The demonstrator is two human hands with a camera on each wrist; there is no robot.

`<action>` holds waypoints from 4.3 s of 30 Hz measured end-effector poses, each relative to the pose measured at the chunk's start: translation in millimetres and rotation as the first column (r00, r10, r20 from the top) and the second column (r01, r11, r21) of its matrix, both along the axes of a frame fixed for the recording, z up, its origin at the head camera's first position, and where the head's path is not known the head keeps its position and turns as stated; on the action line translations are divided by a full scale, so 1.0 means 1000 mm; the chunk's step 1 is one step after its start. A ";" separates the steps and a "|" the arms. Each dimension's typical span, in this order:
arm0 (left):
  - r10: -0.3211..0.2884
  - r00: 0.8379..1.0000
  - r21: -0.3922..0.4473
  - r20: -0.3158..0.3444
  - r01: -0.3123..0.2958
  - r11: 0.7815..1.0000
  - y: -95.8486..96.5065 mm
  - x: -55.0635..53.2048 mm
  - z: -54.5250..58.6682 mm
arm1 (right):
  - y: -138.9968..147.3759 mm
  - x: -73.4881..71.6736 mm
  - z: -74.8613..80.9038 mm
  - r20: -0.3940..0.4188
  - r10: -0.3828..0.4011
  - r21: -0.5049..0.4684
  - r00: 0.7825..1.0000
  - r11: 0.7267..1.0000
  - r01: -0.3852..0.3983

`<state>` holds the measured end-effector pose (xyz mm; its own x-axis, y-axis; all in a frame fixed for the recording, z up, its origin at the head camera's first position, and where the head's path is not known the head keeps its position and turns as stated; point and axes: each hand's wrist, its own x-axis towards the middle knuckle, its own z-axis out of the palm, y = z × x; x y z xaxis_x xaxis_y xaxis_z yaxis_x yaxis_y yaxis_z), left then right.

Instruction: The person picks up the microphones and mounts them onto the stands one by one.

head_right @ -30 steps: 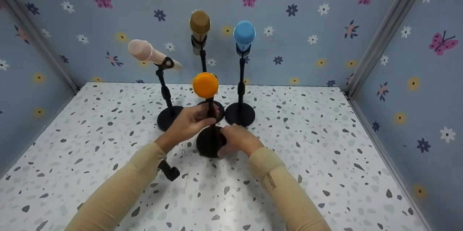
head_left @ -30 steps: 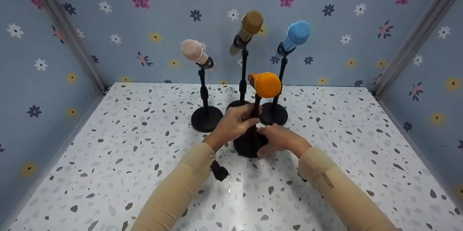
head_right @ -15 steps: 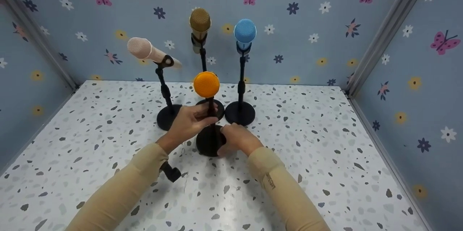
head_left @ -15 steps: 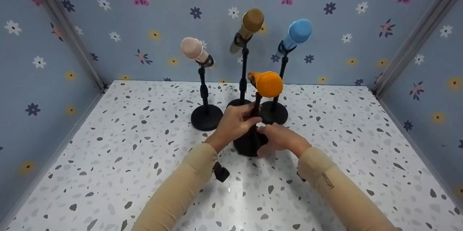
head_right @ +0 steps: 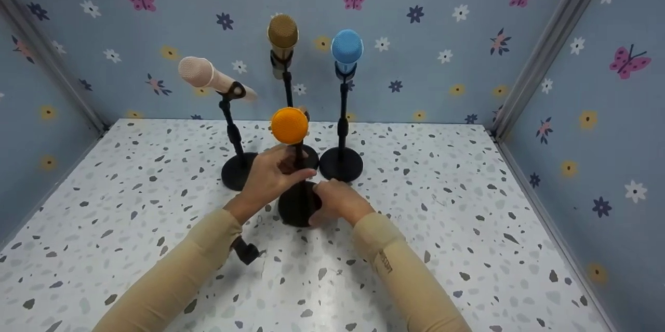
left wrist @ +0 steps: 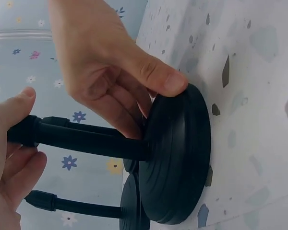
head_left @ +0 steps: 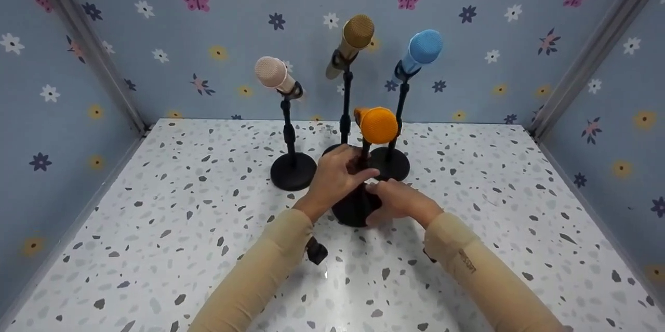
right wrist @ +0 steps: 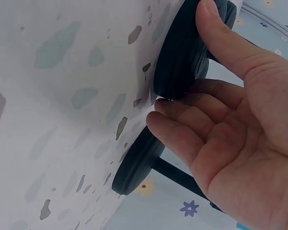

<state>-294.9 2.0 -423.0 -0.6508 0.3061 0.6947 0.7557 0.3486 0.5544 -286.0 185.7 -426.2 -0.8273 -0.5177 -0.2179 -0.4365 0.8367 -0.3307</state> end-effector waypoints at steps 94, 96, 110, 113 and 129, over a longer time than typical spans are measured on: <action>-0.238 0.915 0.280 0.326 0.147 0.949 0.010 0.008 0.033 | 0.007 0.002 -0.002 0.033 0.006 -0.043 0.999 0.999 -0.005; -0.243 0.911 0.281 0.333 0.150 0.948 0.010 0.009 0.034 | 0.007 0.002 -0.002 0.024 0.015 -0.043 1.000 0.999 -0.014; -0.284 0.902 0.334 0.326 0.171 0.927 0.009 0.013 0.045 | 0.007 0.001 -0.004 0.027 0.011 -0.040 1.000 0.999 -0.010; -0.274 0.912 0.323 0.305 0.172 0.931 0.008 0.014 0.047 | 0.006 0.002 -0.003 0.030 0.000 -0.034 1.000 0.999 0.001; -0.228 0.944 0.280 0.239 0.158 0.947 0.010 0.011 0.046 | 0.010 0.002 -0.005 0.029 0.032 -0.076 0.999 0.997 -0.030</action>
